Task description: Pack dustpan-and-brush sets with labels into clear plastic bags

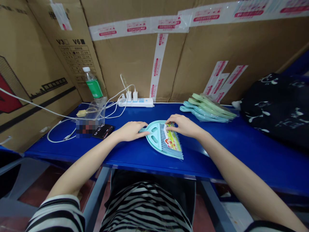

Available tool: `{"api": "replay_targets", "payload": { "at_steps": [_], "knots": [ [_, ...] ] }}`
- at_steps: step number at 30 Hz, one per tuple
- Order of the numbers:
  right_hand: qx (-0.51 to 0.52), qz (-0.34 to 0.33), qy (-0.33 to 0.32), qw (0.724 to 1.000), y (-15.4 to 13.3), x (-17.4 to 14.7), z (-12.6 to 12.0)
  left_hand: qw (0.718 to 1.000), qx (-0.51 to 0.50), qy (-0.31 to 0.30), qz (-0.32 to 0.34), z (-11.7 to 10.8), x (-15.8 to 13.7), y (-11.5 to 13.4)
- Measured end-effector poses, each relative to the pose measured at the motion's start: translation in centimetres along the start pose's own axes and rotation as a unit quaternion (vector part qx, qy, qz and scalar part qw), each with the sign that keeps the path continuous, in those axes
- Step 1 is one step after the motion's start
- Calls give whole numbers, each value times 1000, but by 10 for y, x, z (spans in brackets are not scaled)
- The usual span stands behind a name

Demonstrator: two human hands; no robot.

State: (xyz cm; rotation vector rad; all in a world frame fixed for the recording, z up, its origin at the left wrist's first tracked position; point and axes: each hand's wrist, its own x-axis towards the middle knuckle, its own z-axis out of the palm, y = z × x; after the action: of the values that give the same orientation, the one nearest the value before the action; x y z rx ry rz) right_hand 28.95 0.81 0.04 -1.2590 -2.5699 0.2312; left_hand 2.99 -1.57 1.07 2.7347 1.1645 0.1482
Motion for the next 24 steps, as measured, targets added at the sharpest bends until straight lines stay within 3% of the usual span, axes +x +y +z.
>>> {"api": "replay_targets", "payload": {
  "at_steps": [24],
  "knots": [
    [43, -6, 18, 999, 1, -1, -2, 1000, -11, -3, 0, 1, 0, -1]
  ]
}}
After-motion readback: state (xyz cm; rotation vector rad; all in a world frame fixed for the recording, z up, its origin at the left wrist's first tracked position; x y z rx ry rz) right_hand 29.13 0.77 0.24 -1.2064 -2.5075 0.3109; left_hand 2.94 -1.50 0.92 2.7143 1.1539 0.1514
